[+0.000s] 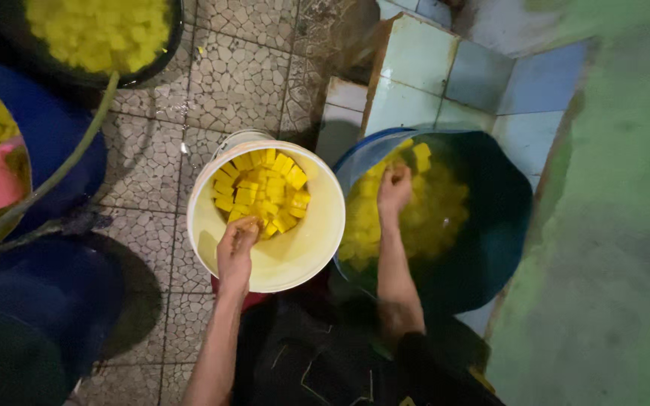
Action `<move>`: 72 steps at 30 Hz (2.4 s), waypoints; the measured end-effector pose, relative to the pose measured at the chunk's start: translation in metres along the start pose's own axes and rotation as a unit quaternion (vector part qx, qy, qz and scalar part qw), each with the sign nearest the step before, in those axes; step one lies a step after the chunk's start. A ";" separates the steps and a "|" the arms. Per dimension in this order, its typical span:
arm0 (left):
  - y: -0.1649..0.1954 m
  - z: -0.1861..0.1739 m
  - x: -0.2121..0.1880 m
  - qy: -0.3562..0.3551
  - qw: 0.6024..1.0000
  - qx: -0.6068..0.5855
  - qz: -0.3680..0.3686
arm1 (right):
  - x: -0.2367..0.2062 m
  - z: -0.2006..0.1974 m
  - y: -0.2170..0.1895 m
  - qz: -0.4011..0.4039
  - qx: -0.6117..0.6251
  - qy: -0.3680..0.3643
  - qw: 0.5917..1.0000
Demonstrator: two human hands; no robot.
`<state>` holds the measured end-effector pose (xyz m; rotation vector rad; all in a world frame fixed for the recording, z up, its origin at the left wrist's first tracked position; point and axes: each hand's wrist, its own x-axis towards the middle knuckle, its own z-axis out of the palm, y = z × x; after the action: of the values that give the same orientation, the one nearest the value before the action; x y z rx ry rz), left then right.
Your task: The person washes yellow tofu cubes in a large water-filled basin, rubbing and turning individual pieces by hand, then places the washed pieces into a white bucket. At the end the person uses a pink plastic scoop to pour water over the tofu in the basin.
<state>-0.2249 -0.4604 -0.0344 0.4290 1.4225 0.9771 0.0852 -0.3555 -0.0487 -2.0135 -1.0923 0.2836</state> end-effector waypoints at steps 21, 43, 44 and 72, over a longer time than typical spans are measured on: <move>-0.042 0.007 0.042 0.050 0.986 -0.129 -0.089 | -0.062 -0.016 -0.060 0.154 0.315 -0.251 0.902; -0.015 0.015 0.017 -0.048 0.983 -0.159 -0.075 | -0.090 0.043 -0.096 0.006 0.176 -0.235 0.956; -0.011 0.032 0.016 -0.060 0.985 -0.149 -0.063 | -0.074 0.017 -0.078 0.041 0.211 -0.150 0.965; -0.109 0.288 0.049 -0.039 0.977 -0.081 -0.192 | 0.066 -0.039 0.127 0.274 0.301 -0.120 0.906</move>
<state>0.0730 -0.3998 -0.1023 0.0650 1.2818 0.7452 0.2218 -0.3633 -0.1070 -1.6881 -0.4510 1.0501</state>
